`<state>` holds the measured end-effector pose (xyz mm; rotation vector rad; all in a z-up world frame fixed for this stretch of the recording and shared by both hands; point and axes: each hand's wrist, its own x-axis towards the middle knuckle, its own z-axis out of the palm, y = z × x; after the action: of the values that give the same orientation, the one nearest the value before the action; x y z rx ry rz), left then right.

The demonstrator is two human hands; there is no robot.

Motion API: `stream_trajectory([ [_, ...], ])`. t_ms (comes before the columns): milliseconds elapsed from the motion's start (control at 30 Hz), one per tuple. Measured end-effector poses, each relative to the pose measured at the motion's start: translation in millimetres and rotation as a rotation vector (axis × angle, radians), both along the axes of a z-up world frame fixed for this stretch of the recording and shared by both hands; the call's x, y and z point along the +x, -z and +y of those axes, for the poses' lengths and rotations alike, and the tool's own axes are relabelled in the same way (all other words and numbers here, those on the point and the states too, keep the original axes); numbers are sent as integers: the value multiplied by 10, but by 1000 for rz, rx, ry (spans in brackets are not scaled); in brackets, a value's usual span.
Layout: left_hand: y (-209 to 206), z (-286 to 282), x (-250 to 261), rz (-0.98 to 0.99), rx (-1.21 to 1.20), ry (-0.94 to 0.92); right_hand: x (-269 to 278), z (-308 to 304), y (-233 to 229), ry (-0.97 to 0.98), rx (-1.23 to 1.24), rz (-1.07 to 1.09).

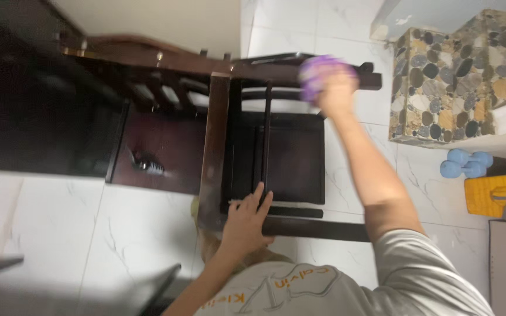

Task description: The person wipes a wooden chair with a purple cloth, cleaning the back slats, the seat, the legs, and the underside frame.

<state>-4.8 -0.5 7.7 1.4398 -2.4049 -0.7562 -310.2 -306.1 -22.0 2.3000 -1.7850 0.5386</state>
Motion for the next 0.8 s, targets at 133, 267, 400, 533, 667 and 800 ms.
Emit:
stream_trajectory([
  [133, -26, 21, 16, 13, -7, -4, -840, 23, 457, 216, -94, 163],
  [267, -47, 2, 45, 3, 4, 19, -216, 30, 735, 225, -65, 10],
  [400, -2, -2, 53, -11, -23, 53, 750, 550, 621, 58, 517, -181],
  [533, 47, -50, 102, 2, -110, 54, 1212, 1142, -157, -53, 324, -301],
  [667, 109, 75, 103, 71, -155, 11, 1237, 1009, -896, 284, 650, -723],
  [800, 151, 108, 95, 45, -218, -46, 1829, 417, -773, -474, 173, -336],
])
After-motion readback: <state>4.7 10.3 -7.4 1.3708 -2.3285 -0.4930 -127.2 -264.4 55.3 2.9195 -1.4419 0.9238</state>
